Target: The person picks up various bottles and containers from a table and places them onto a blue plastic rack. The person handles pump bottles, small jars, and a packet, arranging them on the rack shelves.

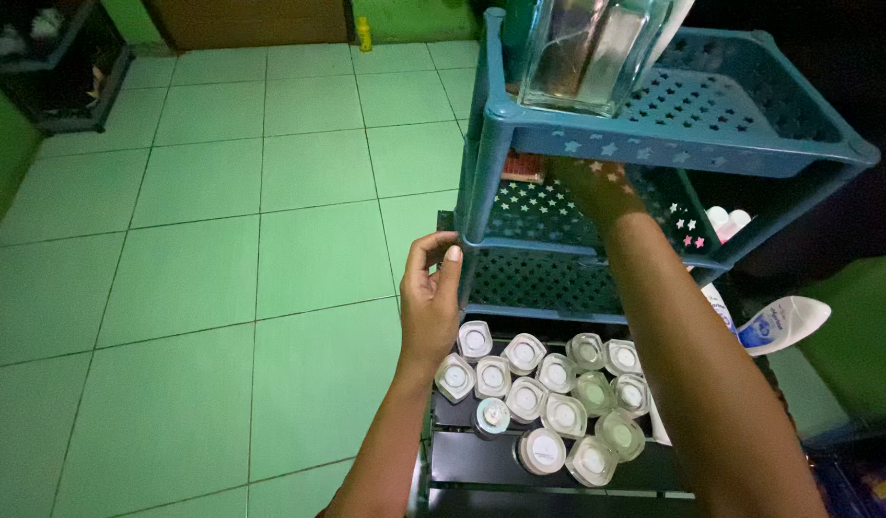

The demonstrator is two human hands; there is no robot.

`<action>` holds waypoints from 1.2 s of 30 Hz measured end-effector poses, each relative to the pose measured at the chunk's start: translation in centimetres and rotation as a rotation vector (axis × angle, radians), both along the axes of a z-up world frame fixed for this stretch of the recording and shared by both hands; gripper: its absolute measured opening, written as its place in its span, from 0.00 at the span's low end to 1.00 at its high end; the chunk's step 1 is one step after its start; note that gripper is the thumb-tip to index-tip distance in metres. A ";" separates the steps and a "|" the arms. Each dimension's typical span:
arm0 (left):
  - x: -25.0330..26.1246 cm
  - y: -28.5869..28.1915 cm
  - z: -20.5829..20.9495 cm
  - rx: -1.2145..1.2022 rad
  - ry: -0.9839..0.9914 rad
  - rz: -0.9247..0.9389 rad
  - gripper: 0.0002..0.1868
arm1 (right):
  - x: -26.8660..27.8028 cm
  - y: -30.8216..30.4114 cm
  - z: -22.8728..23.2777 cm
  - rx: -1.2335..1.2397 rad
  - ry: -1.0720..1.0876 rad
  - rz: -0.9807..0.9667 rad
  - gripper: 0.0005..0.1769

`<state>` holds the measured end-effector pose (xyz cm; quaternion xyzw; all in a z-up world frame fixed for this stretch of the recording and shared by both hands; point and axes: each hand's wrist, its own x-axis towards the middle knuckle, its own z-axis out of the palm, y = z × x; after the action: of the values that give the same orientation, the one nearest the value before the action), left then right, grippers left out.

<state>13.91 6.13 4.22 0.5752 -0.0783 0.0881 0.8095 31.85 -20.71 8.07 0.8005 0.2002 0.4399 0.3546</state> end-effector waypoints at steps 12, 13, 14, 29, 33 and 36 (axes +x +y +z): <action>0.3 -0.2 -0.7 -0.025 -0.137 0.073 0.15 | 1.4 -1.8 -2.2 0.206 0.476 -0.278 0.13; 0.2 -0.3 -0.7 -0.021 -0.151 0.086 0.15 | 0.1 -1.6 -2.2 0.415 0.513 -0.140 0.13; 0.0 -0.3 -0.6 -0.016 -0.165 0.098 0.16 | -1.4 -1.4 -2.1 0.623 0.545 0.001 0.12; -7.2 -1.1 1.1 0.159 -0.085 0.212 0.14 | -31.2 8.1 4.0 1.437 0.225 0.397 0.12; -10.2 -2.8 0.4 0.245 -0.159 0.137 0.14 | -36.0 6.7 0.9 1.464 0.183 0.320 0.11; -12.6 -4.6 -0.5 0.330 -0.295 0.059 0.14 | -39.5 5.5 -1.5 1.517 0.180 0.260 0.11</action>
<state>1.31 1.58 3.72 0.6830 -0.1921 0.1810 0.6811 -7.67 -15.19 6.56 0.8271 -0.0355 0.4277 -0.3628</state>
